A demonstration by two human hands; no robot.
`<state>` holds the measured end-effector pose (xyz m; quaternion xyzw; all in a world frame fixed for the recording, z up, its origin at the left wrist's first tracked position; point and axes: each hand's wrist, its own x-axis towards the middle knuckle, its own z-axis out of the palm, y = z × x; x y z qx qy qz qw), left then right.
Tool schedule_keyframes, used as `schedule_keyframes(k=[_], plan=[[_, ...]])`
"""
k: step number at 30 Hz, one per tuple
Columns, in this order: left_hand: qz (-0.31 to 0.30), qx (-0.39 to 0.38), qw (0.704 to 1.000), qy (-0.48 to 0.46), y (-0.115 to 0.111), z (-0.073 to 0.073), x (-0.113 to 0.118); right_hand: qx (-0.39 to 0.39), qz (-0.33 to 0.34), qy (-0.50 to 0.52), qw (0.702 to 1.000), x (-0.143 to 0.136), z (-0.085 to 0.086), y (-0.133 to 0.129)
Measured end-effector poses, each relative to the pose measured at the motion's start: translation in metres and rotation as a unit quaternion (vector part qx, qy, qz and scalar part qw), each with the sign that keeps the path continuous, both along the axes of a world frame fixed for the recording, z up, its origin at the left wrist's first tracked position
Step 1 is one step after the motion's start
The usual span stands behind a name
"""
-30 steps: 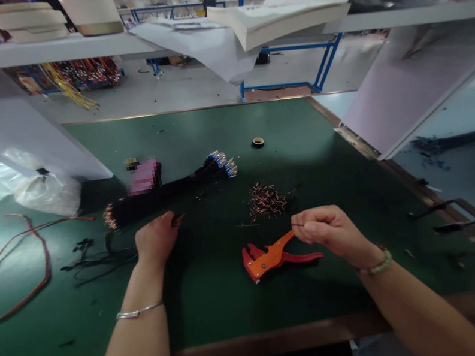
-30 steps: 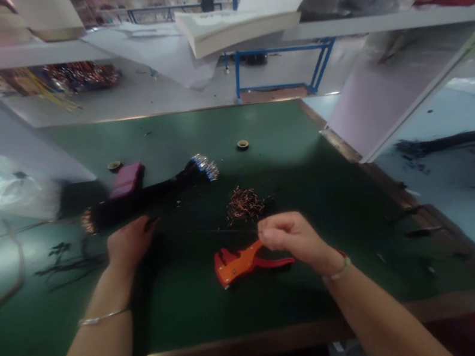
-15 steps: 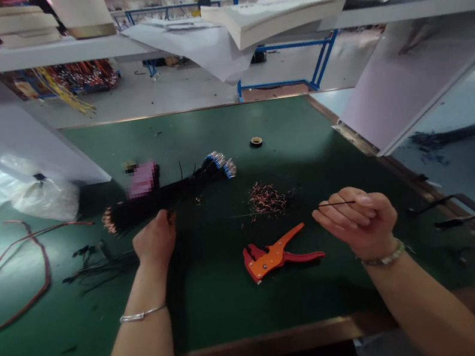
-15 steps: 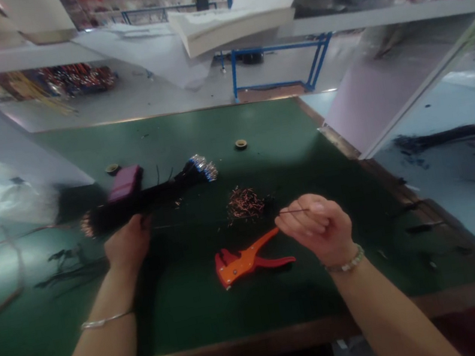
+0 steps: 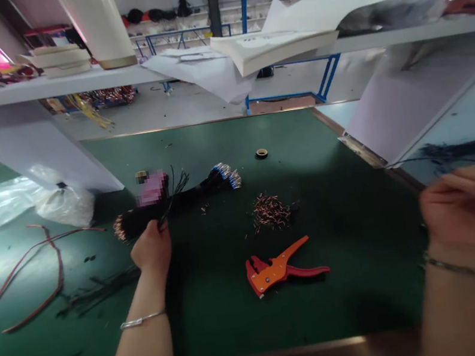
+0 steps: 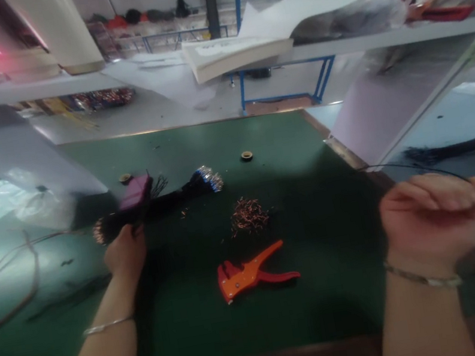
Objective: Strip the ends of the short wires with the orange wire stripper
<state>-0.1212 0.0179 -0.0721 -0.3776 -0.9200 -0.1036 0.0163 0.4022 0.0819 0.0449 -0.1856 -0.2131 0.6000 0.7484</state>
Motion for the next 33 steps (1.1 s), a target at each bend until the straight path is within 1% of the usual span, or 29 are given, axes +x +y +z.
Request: schedule_keyframes(k=[2, 4, 6, 7, 9, 12, 14, 15, 18, 19, 21, 23, 25, 27, 28, 29, 30, 33], plan=[[0.016, 0.017, 1.000, -0.010, 0.002, 0.001, -0.001, -0.007, -0.070, 0.077, 0.995, 0.006, 0.006, 0.006], [0.023, 0.027, 0.999, -0.020, 0.004, 0.000, -0.003, 0.002, -0.127, 0.144, 0.981, 0.010, 0.006, 0.008], [0.023, 0.034, 0.999, -0.028, 0.005, -0.003, -0.010, 0.033, -0.155, 0.180, 0.971, 0.013, 0.004, 0.007], [0.019, 0.037, 0.999, -0.031, 0.004, -0.004, -0.013, 0.053, -0.161, 0.181, 0.969, 0.014, 0.001, 0.006], [0.001, 0.047, 0.998, -0.029, 0.003, -0.008, -0.020, 0.087, -0.165, 0.147, 0.971, 0.016, -0.002, 0.003], [-0.039, 0.072, 0.997, 0.000, 0.001, -0.012, -0.020, 0.086, -0.183, 0.064, 0.977, 0.012, -0.004, 0.003], [-0.081, 0.094, 0.992, 0.028, 0.002, -0.017, -0.010, 0.056, -0.197, 0.019, 0.979, 0.006, -0.004, 0.006], [-0.114, 0.102, 0.988, 0.037, 0.003, -0.020, -0.003, 0.042, -0.201, 0.008, 0.979, 0.003, -0.004, 0.008], [-0.241, 0.092, 0.965, 0.040, 0.013, -0.035, 0.022, -0.001, -0.211, -0.005, 0.977, -0.001, -0.005, 0.014], [-0.264, 0.085, 0.960, 0.040, 0.018, -0.041, 0.031, -0.010, -0.214, -0.006, 0.977, -0.002, -0.005, 0.015], [-0.277, 0.069, 0.958, 0.043, 0.028, -0.051, 0.047, -0.021, -0.213, -0.006, 0.977, -0.002, -0.006, 0.016], [-0.297, 0.050, 0.953, 0.044, 0.035, -0.057, 0.062, -0.025, -0.204, -0.008, 0.979, -0.004, -0.006, 0.016], [-0.346, 0.029, 0.937, 0.039, 0.037, -0.057, 0.077, -0.029, -0.196, -0.015, 0.980, -0.006, -0.006, 0.017], [-0.408, 0.010, 0.912, 0.034, 0.036, -0.052, 0.088, -0.031, -0.199, -0.023, 0.979, -0.009, -0.007, 0.018], [-0.428, 0.006, 0.903, 0.034, 0.036, -0.048, 0.091, -0.032, -0.202, -0.027, 0.979, -0.011, -0.008, 0.019], [-0.432, 0.006, 0.901, 0.038, 0.037, -0.045, 0.091, -0.031, -0.204, -0.030, 0.978, -0.012, -0.010, 0.020], [-0.420, 0.008, 0.907, 0.044, 0.039, -0.041, 0.090, -0.029, -0.205, -0.032, 0.978, -0.012, -0.012, 0.021], [-0.345, 0.009, 0.937, 0.055, 0.051, -0.033, 0.084, -0.016, -0.192, -0.045, 0.980, -0.014, -0.018, 0.023]])
